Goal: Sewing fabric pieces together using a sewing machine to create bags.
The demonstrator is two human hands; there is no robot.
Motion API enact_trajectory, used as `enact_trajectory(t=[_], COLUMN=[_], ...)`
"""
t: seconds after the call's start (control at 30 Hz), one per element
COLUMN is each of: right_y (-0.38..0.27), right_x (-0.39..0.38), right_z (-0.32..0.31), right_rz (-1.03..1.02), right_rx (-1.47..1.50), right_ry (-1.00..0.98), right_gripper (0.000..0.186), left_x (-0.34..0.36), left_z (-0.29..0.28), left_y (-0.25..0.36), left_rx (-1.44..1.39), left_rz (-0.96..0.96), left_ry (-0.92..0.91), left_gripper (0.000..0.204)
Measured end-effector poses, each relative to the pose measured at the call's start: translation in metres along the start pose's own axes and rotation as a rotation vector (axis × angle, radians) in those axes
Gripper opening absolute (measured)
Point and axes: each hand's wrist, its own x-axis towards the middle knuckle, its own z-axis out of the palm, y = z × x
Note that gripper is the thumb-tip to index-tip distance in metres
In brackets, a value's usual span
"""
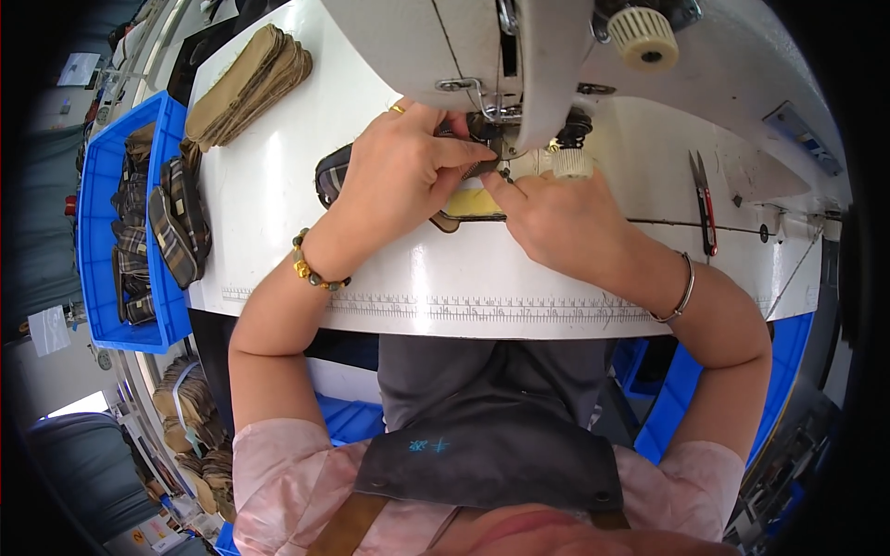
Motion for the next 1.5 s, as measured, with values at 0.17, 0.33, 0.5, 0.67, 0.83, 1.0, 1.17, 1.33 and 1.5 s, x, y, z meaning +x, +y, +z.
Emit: enact_trajectory(t=[0.17, 0.33, 0.5, 0.67, 0.83, 1.0, 1.17, 1.33, 1.5], right_y=[0.001, 0.005, 0.006, 0.009, 0.008, 0.009, 0.008, 0.009, 0.009], right_x=[0.003, 0.005, 0.006, 0.005, 0.006, 0.003, -0.002, 0.003, 0.003], right_z=[0.005, 0.007, 0.009, 0.009, 0.008, 0.010, 0.013, 0.011, 0.013], right_rz=[0.018, 0.074, 0.082, 0.082, 0.082, 0.068, 0.075, 0.059, 0.058], right_rx=[-0.036, -0.060, 0.005, 0.019, 0.040, 0.001, -0.154, -0.046, -0.050], right_ry=[0.029, 0.031, 0.069, 0.008, 0.059, 0.043, -0.022, 0.061, 0.077], right_gripper=[0.027, 0.016, 0.009, 0.010, 0.009, 0.012, 0.040, 0.034, 0.034], left_x=[0.000, 0.008, 0.009, 0.013, 0.000, 0.001, 0.001, -0.002, -0.002], left_z=[0.002, 0.000, 0.002, -0.012, -0.012, -0.012, -0.012, -0.011, -0.010], left_y=[0.000, 0.003, 0.000, 0.003, -0.008, -0.005, -0.001, 0.008, 0.010], left_rx=[0.007, 0.071, 0.057, 0.103, 0.083, 0.075, 0.018, 0.147, 0.102], left_rz=[-0.048, -0.122, -0.127, -0.015, 0.083, 0.075, 0.118, 0.021, -0.027], left_ry=[0.009, -0.028, -0.010, -0.079, -0.074, -0.090, -0.060, -0.070, -0.074], left_gripper=[0.028, 0.025, 0.023, 0.024, 0.031, 0.029, 0.040, 0.025, 0.025])
